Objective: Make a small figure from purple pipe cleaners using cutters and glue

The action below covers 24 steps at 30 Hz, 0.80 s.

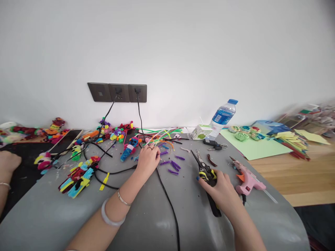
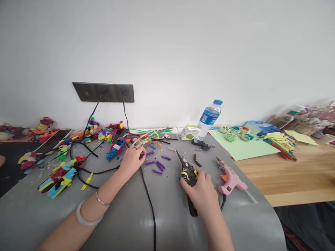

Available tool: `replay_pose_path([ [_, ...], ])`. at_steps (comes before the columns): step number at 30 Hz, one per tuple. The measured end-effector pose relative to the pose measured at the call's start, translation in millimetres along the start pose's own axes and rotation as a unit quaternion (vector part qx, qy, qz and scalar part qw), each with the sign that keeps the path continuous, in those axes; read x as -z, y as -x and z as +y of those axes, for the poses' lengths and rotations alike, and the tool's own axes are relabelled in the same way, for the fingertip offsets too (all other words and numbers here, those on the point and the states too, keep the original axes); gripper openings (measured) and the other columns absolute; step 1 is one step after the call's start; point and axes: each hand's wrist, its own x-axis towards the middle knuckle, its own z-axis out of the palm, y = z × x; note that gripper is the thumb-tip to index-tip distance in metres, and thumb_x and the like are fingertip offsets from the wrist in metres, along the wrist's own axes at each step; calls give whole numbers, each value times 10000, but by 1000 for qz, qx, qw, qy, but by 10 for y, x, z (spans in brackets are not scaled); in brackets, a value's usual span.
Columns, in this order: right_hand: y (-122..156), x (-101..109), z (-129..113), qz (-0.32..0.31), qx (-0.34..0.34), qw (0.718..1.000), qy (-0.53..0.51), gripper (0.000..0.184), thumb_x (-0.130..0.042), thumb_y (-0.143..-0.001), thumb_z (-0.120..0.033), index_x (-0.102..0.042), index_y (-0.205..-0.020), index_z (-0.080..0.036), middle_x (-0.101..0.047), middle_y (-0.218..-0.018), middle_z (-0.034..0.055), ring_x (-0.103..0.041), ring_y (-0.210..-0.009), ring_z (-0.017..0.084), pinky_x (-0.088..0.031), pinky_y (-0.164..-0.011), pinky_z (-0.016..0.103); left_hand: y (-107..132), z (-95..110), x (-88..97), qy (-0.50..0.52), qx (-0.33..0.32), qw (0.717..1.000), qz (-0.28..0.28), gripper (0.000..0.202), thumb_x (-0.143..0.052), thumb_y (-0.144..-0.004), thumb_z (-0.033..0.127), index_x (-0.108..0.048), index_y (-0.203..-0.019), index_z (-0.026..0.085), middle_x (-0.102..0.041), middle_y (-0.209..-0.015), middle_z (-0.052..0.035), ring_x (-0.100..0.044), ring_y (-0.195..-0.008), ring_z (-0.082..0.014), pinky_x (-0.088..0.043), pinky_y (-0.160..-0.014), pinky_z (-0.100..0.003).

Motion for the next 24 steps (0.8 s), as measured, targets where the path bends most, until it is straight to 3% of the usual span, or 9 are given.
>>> replay_pose_path([
  [5, -127, -231, 9, 88, 36, 992, 81, 673, -659, -660, -595, -625, -1176, -164, -568, -1082, 190, -524, -1043, 429, -428, -847, 574, 10, 10, -17, -7, -2, 1000, 0, 92, -637, -813, 129, -622, -860, 207, -689, -1001, -92, -590, -1040, -311, -481, -837, -431],
  [9, -171, -338, -26, 132, 59, 988, 43, 627, -674, -677, -552, -654, -1189, -190, -559, -1091, 175, -490, -1065, 425, -388, -891, 594, -12, 22, 19, 14, -1, 1000, 17, 107, -591, -831, 109, -615, -860, 209, -689, -953, -68, -615, -1000, -276, -488, -832, -398],
  [13, -146, -264, -199, 160, 107, 979, -73, 521, -593, -759, -519, -681, -1163, -203, -574, -1090, 151, -507, -1043, 383, -385, -911, 557, -23, 65, 112, 82, -40, 994, 60, 143, -517, -876, 94, -595, -912, 209, -687, -933, -49, -642, -890, -212, -501, -797, -338],
  [14, -127, -230, -266, 144, 133, 972, -131, 478, -575, -785, -527, -695, -1127, -216, -592, -1039, 129, -532, -992, 344, -406, -894, 513, -17, 84, 135, 108, -62, 990, 73, 155, -495, -899, 106, -591, -955, 214, -687, -965, -48, -646, -898, -200, -504, -790, -320],
  [16, -73, -180, -419, 39, 174, 947, -269, 424, -543, -839, -536, -711, -1063, -218, -617, -868, 78, -568, -825, 255, -449, -792, 399, 9, 132, 171, 146, -107, 979, 98, 155, -458, -942, 140, -584, -991, 216, -681, -976, -48, -649, -910, -184, -506, -797, -299],
  [18, -10, -184, -573, -100, 180, 901, -382, 455, -510, -867, -585, -718, -1011, -206, -585, -705, 29, -531, -644, 188, -440, -650, 328, 43, 188, 188, 178, -157, 967, 96, 156, -439, -970, 166, -582, -1007, 214, -677, -960, -45, -651, -905, -167, -505, -802, -277],
  [20, 48, -257, -698, -193, 186, 855, -443, 494, -514, -859, -634, -715, -915, -187, -554, -647, 9, -479, -554, 150, -413, -565, 301, 75, 244, 186, 202, -206, 955, 73, 142, -443, -982, 186, -584, -986, 203, -682, -945, -47, -655, -896, -157, -507, -802, -264],
  [22, 82, -374, -772, -210, 170, 829, -489, 514, -549, -827, -666, -705, -893, -181, -518, -610, -7, -448, -519, 140, -374, -491, 281, 98, 286, 172, 203, -226, 951, 57, 129, -463, -985, 217, -589, -960, 201, -686, -909, -43, -656, -877, -159, -508, -786, -264],
  [24, 85, -491, -790, -169, 140, 823, -524, 483, -572, -829, -642, -702, -881, -180, -473, -572, -27, -414, -500, 128, -336, -463, 266, 105, 303, 155, 200, -226, 952, 45, 130, -473, -983, 229, -594, -945, 201, -692, -899, -40, -655, -875, -162, -509, -788, -272],
])
